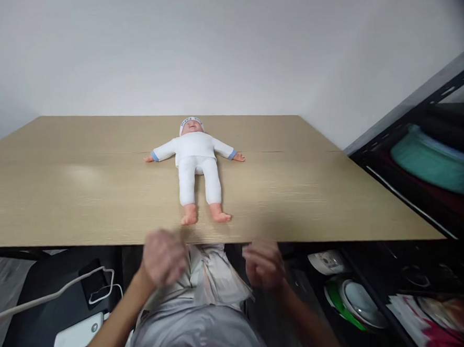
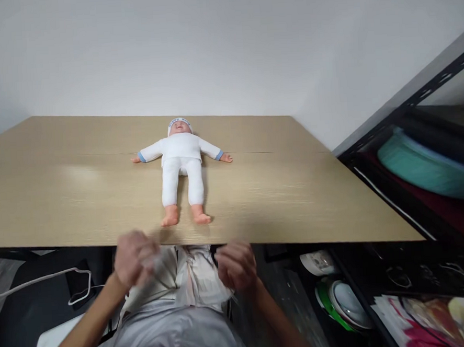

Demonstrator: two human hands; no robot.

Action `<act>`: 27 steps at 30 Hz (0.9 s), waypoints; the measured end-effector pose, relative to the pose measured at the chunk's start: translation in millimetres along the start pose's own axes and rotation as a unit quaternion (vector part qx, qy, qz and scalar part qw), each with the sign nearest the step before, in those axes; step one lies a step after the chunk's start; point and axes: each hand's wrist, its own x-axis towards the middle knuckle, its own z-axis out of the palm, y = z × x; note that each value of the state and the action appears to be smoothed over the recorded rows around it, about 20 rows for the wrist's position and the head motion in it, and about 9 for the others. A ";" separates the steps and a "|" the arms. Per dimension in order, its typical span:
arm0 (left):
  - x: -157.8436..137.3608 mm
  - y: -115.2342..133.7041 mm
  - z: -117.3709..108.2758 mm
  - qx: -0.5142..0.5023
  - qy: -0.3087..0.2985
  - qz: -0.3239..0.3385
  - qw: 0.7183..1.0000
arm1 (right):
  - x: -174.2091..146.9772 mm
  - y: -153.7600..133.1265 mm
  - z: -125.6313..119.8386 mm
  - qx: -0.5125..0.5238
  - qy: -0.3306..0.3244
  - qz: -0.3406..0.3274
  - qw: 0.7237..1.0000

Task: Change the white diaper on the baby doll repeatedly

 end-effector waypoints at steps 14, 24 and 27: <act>-40.5 -5.0 163.9 -0.410 -0.074 -0.443 0.794 | -69.2 3.3 66.8 0.240 -0.153 0.568 0.772; -96.0 118.2 71.3 -0.467 -0.093 -0.333 0.814 | -39.5 -124.9 -57.3 0.315 -0.213 0.457 0.804; -112.9 150.0 33.9 -0.439 -0.111 -0.266 0.851 | -27.3 -163.3 -84.9 0.256 -0.165 0.381 0.873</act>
